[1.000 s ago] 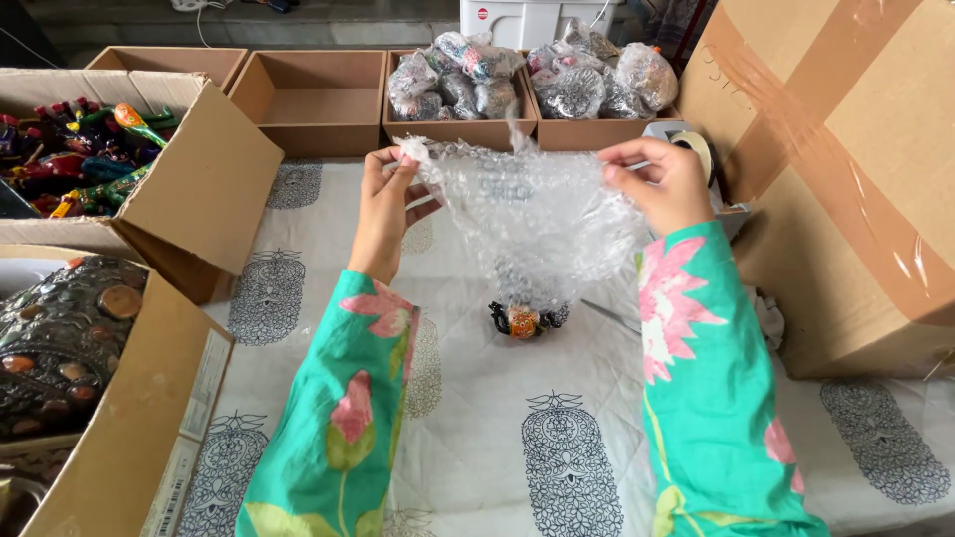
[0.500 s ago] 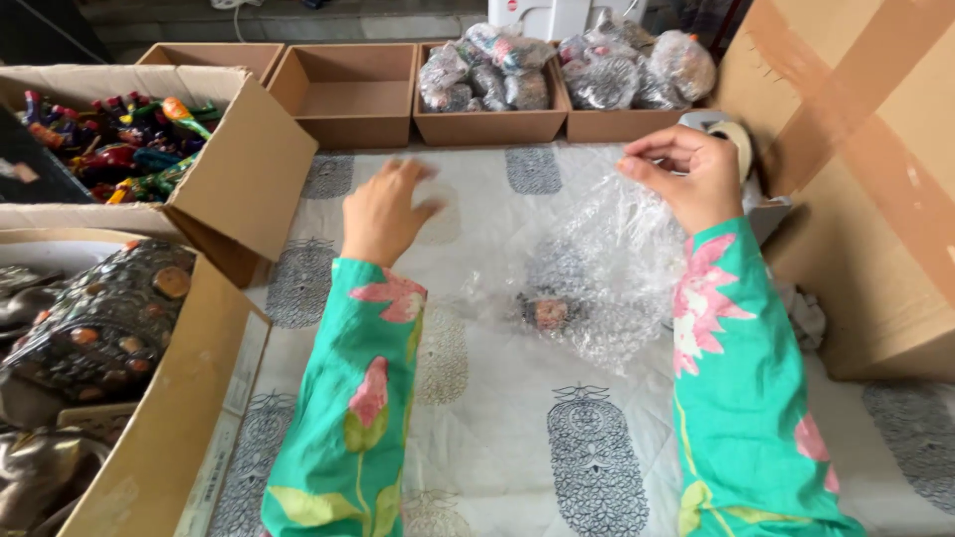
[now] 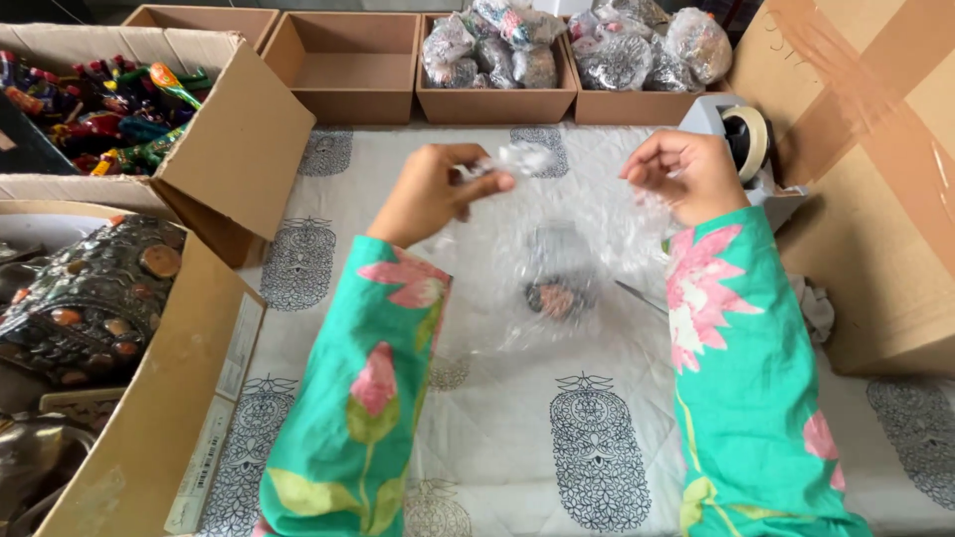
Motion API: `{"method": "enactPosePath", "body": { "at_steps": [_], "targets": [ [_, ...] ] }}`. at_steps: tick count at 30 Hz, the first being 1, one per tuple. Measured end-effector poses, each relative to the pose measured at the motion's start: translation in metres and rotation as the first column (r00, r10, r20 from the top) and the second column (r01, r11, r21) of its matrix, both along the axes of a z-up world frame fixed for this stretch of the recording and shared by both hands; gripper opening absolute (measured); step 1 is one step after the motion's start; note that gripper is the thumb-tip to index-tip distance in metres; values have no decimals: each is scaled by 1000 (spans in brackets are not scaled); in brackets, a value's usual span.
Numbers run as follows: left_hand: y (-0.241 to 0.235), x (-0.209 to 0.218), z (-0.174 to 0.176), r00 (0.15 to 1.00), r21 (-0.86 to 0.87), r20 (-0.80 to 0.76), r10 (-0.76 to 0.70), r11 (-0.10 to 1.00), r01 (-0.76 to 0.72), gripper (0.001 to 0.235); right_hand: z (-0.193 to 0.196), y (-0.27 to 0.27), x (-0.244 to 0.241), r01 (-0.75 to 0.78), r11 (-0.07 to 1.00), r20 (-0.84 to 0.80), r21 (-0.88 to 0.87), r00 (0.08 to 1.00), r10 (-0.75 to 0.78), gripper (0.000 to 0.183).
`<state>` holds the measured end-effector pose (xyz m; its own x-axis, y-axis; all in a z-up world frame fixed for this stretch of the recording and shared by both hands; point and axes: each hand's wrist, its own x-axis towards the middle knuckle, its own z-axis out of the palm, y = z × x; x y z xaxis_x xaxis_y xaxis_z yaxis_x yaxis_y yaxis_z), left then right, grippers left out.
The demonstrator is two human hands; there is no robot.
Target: The person wipes a small painted figurine with a cloth, then wraps it in bubble wrap on a table and folds the wrap around it. Boxes of similar wrapped figurines and a tape dispenser sit on the table around them.
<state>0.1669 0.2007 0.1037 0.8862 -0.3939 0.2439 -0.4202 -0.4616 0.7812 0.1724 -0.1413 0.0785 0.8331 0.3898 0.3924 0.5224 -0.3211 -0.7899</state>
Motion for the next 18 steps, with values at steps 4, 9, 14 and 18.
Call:
{"method": "enactPosePath", "body": {
  "at_steps": [4,9,14,18],
  "targets": [
    [3,5,-4,999,-124,34,21,992,-16,43,-14,-13,15,185,983,66,21,980,-186,28],
    [4,8,-9,998,-108,30,59,993,-55,40,-25,-43,30,98,966,75,240,990,-119,42],
    [7,28,-30,998,-308,60,-32,950,49,38,-24,-60,26,-30,974,-18,226,999,35,49],
    [-2,19,-22,997,-382,18,-71,922,72,43,-52,-50,36,209,977,-147,-42,966,-213,41]
  ]
}}
